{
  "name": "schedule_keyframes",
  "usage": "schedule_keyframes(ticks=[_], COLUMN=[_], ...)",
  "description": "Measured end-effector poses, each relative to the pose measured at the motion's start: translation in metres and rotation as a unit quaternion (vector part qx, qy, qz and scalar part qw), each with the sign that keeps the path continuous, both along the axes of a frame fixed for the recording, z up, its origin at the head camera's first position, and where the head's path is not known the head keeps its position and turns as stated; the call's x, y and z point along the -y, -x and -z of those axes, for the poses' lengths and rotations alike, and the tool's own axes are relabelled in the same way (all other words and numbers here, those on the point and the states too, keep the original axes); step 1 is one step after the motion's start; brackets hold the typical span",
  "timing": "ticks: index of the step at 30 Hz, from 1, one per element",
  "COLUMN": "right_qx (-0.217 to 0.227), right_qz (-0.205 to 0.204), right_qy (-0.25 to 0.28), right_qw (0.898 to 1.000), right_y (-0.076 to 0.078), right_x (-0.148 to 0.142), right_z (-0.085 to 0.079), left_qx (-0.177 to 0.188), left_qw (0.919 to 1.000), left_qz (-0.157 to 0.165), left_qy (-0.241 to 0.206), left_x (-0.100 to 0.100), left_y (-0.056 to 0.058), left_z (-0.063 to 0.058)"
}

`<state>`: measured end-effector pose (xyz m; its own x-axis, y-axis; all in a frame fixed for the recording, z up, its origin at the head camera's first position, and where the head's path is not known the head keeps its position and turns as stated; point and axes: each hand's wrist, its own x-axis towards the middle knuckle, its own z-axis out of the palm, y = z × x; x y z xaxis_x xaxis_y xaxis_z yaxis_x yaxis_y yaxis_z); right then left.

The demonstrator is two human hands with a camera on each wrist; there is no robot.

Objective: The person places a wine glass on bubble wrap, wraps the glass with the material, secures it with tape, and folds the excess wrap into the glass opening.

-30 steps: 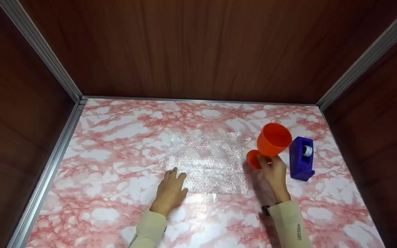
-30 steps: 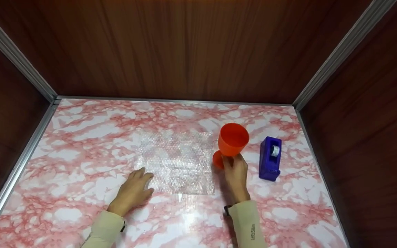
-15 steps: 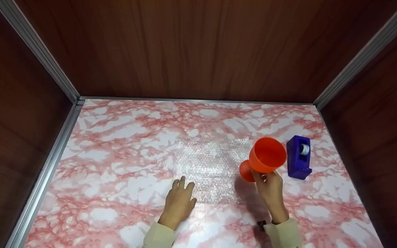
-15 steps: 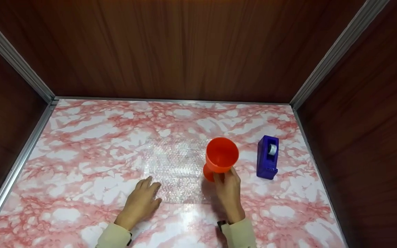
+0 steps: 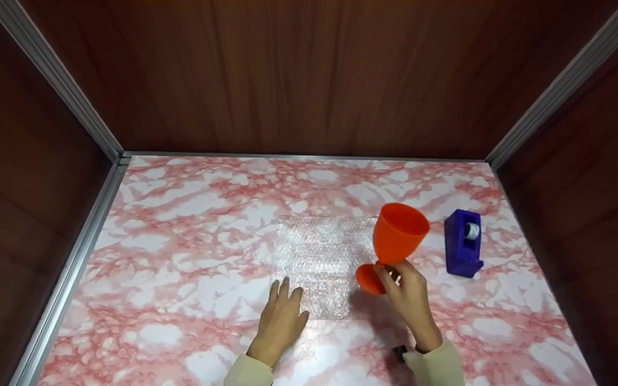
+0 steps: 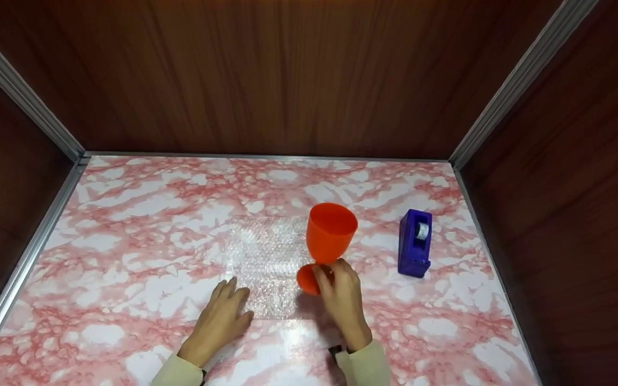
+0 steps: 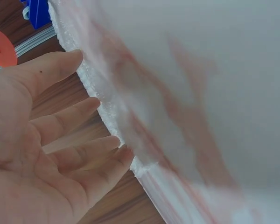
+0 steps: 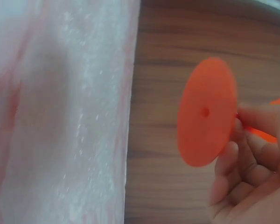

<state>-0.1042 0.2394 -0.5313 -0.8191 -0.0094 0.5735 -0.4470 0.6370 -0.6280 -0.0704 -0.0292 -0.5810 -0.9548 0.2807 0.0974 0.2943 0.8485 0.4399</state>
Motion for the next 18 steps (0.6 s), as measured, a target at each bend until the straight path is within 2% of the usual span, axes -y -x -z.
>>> schedule_keyframes(ticks=[3,6,12,16,18], right_qx=[0.032,0.092,0.218,0.268,0.279], right_qz=[-0.021,-0.049,-0.095,-0.129,-0.145], right_qy=[0.009,0.037,0.095,0.119,0.119], right_qw=[0.999,0.994,0.967,0.947,0.942], right_y=[0.004,0.009,0.025,0.034,0.037], right_x=[0.008,0.020,0.054,0.079,0.090], right_z=[-0.004,-0.010,-0.010,-0.004,-0.002], left_qx=[-0.011,-0.013,-0.038,-0.043,-0.042], left_qw=[0.9999,0.9996,0.9977,0.9956,0.9948], left_qz=[-0.001,-0.007,-0.021,-0.047,-0.058], left_qy=[-0.009,-0.025,-0.052,-0.069,-0.073], left_x=[0.002,0.004,0.015,0.028,0.034], left_y=[-0.002,-0.003,-0.001,0.002,0.004], left_z=[-0.002,-0.003,-0.002,-0.002,-0.003])
